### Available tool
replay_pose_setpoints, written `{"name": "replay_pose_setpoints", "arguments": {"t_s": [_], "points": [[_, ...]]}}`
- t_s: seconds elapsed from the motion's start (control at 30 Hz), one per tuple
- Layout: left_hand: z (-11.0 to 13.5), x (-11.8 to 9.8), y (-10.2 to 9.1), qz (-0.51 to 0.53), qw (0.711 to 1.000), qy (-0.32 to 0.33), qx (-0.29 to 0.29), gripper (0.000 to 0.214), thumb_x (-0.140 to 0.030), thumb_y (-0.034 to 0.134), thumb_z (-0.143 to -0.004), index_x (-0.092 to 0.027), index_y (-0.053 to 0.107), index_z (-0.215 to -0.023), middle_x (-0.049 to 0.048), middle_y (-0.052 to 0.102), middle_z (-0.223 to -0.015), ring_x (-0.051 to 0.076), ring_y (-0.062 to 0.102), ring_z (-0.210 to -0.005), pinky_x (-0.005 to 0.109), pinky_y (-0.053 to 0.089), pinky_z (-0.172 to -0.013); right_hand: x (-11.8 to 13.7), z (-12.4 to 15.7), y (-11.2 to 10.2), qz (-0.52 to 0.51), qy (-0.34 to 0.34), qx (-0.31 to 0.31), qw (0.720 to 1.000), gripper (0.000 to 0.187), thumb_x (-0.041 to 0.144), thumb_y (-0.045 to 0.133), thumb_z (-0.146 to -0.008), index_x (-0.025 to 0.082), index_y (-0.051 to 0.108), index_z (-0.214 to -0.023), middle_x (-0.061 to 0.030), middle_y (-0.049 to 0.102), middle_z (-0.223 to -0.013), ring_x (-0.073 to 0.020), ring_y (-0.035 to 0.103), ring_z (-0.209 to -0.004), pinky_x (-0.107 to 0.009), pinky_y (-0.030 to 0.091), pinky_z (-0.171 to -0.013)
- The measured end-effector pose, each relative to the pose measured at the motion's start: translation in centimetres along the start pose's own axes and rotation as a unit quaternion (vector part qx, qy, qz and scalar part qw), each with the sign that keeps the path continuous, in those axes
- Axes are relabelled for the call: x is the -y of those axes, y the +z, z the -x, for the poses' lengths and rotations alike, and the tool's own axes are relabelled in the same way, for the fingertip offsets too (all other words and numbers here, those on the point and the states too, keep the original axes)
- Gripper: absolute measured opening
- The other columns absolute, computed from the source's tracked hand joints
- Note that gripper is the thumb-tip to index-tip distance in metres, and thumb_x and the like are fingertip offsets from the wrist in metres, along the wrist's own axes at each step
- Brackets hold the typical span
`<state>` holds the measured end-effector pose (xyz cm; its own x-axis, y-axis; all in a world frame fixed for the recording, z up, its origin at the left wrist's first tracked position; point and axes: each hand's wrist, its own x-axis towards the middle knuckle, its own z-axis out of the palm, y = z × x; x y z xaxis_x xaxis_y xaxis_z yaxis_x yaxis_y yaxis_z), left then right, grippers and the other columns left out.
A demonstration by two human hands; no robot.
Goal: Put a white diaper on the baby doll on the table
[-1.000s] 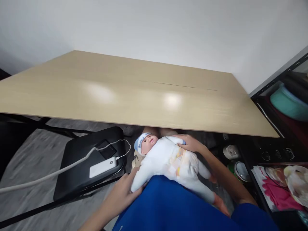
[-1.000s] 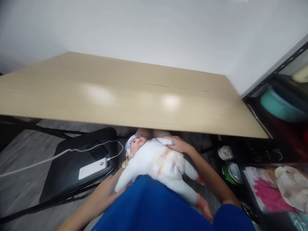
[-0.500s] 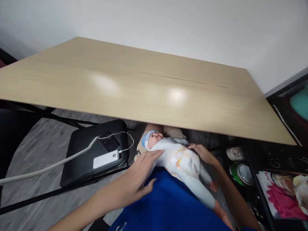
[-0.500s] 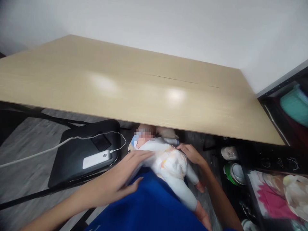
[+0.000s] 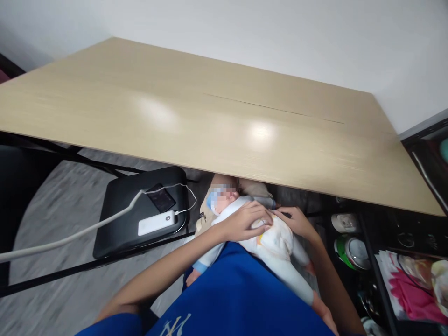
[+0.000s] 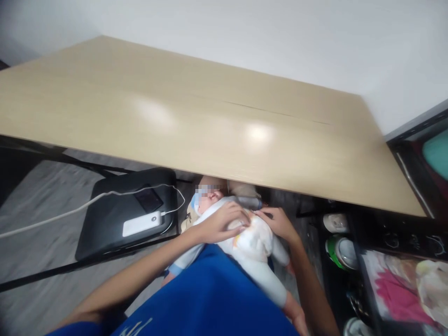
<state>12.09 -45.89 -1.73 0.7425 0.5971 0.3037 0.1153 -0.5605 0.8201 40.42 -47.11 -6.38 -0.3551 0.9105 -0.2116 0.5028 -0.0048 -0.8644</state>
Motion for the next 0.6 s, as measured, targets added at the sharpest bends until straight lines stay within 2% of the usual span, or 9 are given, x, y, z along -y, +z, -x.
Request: {"name": "replay_pose_setpoints", "arguments": {"t_s": [0.1, 0.23, 0.33, 0.43, 0.6], "points": [[1.2, 0.2, -0.2, 0.010, 0.999, -0.027, -0.024, 0.024, -0.044, 0.062, -0.111, -0.023, 0.074, -0.114, 0.0079, 0.080, -0.118, 0.025, 0.069, -0.113, 0.040, 0.048, -0.106, 0.0, -0.2, 0.1, -0.015, -0.005, -0.026, 1.000, 0.044, 0.060, 0.067, -0.103, 0.021, 0.087, -0.104, -0.0074, 0.087, -0.109, -0.0324, 0.079, -0.105, -0.040, 0.057, -0.097], [1.7, 0.7, 0.0, 0.030, 0.999, -0.035, -0.027, 0.021, -0.043, 0.067, -0.108, -0.023, 0.074, -0.109, 0.0072, 0.081, -0.115, 0.023, 0.068, -0.111, 0.041, 0.048, -0.107, 0.8, -1.0, -0.5, -0.017, -0.015, 0.000, 1.000, 0.038, 0.056, 0.070, -0.102, 0.024, 0.087, -0.113, -0.0082, 0.086, -0.118, -0.0314, 0.078, -0.114, -0.042, 0.057, -0.107], [1.5, 0.8, -0.1, 0.046, 0.998, -0.047, -0.021, 0.023, -0.043, 0.066, -0.107, -0.022, 0.073, -0.104, 0.0072, 0.080, -0.110, 0.023, 0.068, -0.108, 0.041, 0.049, -0.107, 1.8, -1.8, -1.0, -0.003, -0.014, 0.034, 0.999, 0.037, 0.057, 0.072, -0.100, 0.024, 0.086, -0.112, -0.0080, 0.086, -0.112, -0.0302, 0.079, -0.106, -0.042, 0.059, -0.099], [1.3, 0.9, -0.3, 0.051, 0.996, -0.070, -0.006, 0.025, -0.045, 0.064, -0.108, -0.021, 0.073, -0.105, 0.0077, 0.079, -0.110, 0.023, 0.067, -0.108, 0.041, 0.049, -0.107, 2.5, -2.6, -1.2, 0.016, -0.021, 0.058, 0.998, 0.036, 0.057, 0.072, -0.100, 0.024, 0.085, -0.103, -0.0065, 0.085, -0.102, -0.0281, 0.077, -0.096, -0.039, 0.059, -0.088], [1.3, 0.5, -0.1, 0.042, 0.996, -0.074, -0.007, 0.028, -0.045, 0.057, -0.113, -0.021, 0.071, -0.110, 0.0085, 0.077, -0.111, 0.024, 0.065, -0.108, 0.040, 0.050, -0.106, 1.3, -3.5, -1.2, 0.047, -0.042, 0.036, 0.997, 0.038, 0.056, 0.066, -0.103, 0.023, 0.081, -0.092, -0.0044, 0.082, -0.091, -0.0247, 0.073, -0.088, -0.036, 0.056, -0.082]]}}
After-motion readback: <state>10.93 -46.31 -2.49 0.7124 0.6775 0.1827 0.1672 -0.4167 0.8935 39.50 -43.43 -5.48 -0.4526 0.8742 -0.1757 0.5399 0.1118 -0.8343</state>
